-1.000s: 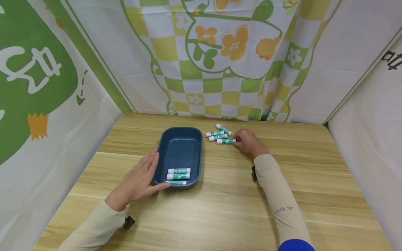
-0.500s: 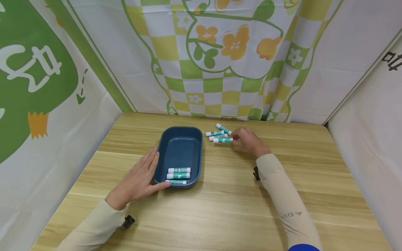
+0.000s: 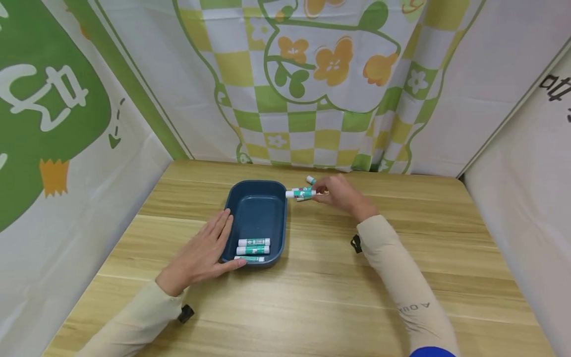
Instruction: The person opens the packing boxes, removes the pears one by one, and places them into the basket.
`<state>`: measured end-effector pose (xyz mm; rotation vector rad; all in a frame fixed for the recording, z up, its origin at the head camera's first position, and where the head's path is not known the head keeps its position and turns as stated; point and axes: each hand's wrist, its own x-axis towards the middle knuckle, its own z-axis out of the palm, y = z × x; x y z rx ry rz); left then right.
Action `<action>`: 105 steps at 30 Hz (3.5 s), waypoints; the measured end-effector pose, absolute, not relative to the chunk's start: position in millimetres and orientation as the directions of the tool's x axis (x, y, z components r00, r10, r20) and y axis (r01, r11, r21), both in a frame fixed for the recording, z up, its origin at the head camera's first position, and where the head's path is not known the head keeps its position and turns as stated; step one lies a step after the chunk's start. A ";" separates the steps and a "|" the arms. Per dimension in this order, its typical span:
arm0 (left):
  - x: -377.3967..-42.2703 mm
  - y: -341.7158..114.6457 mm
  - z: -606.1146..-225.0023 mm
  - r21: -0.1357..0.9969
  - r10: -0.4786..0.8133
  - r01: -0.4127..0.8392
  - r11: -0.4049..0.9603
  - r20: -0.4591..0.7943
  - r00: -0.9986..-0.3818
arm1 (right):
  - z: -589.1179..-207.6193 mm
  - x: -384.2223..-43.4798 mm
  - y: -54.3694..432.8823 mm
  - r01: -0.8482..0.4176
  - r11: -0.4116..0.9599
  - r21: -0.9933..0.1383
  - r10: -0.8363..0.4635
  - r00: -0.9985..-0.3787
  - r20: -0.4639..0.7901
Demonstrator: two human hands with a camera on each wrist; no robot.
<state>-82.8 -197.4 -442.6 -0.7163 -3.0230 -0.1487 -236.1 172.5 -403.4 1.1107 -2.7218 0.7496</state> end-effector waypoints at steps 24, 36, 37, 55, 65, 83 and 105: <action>-83.9 -195.4 -451.8 0.113 0.408 0.415 0.903 0.083 -0.909 | -407.8 -194.1 86.3 -0.786 0.459 -0.415 -0.761 -0.589 0.274; -82.1 -194.6 -452.6 0.117 0.398 0.403 0.908 0.064 -0.915 | -425.3 -186.4 56.3 -0.855 0.454 -0.252 -0.855 -0.497 0.147; -82.0 -194.8 -452.6 0.117 0.399 0.404 0.907 0.064 -0.915 | -426.8 -186.1 54.6 -0.857 0.453 -0.245 -0.861 -0.492 0.128; -81.8 -198.7 -453.2 0.127 0.396 0.402 0.907 0.071 -0.915 | -406.5 -194.0 86.1 -0.854 0.420 -0.306 -0.775 -0.513 0.370; -82.0 -197.3 -452.1 0.133 0.399 0.401 0.906 0.046 -0.916 | -396.1 -218.8 138.4 -0.752 0.563 -0.341 -0.663 -0.658 0.356; -82.2 -197.6 -450.4 0.124 0.395 0.396 0.910 0.041 -0.918 | -444.1 -247.6 176.5 -0.588 0.714 -0.380 -0.563 -0.805 0.187; -81.9 -196.6 -451.0 0.113 0.403 0.406 0.907 0.048 -0.914 | -456.2 -255.6 162.9 -0.559 0.749 -0.354 -0.546 -0.825 0.147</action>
